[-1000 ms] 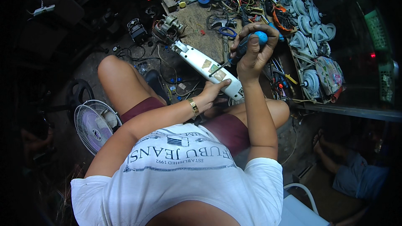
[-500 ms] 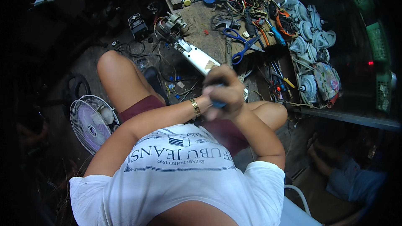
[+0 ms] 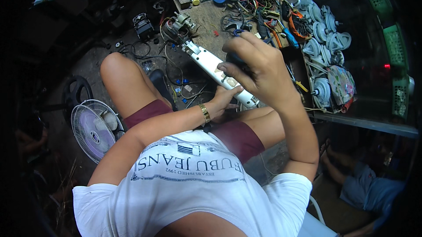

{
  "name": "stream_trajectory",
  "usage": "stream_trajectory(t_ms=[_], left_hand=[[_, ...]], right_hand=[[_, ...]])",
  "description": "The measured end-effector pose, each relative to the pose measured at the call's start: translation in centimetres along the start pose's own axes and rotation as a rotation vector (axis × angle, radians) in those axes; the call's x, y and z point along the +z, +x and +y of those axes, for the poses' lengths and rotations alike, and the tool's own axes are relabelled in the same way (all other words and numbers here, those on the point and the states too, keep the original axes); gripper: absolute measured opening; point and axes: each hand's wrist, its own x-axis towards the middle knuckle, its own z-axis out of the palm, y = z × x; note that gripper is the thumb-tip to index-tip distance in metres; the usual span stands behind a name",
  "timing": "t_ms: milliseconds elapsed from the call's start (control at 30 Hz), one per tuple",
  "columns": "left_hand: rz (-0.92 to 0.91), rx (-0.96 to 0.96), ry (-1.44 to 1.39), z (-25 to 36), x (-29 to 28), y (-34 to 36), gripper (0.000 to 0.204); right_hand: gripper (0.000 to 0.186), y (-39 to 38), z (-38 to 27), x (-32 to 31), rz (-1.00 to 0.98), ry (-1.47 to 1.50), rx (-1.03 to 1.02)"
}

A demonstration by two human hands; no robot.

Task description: The person uses a screwdriver and pliers to disassemble a white handheld appliance, handling the internal wiring and plastic housing while sitting on the floor.

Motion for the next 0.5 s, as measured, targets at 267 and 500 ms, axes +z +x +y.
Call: stream_trajectory(t_ms=[267, 500], left_hand=[[0.033, 0.016, -0.005, 0.1, 0.0, -0.1, 0.068], [0.007, 0.067, 0.039, -0.6, -0.2, 0.4, 0.070]], right_hand=[[0.014, 2.9, -2.5, -3.8, -0.358, -0.535, 0.065], [0.019, 2.1, -2.9, -4.0, -0.409, -0.340, -0.084]])
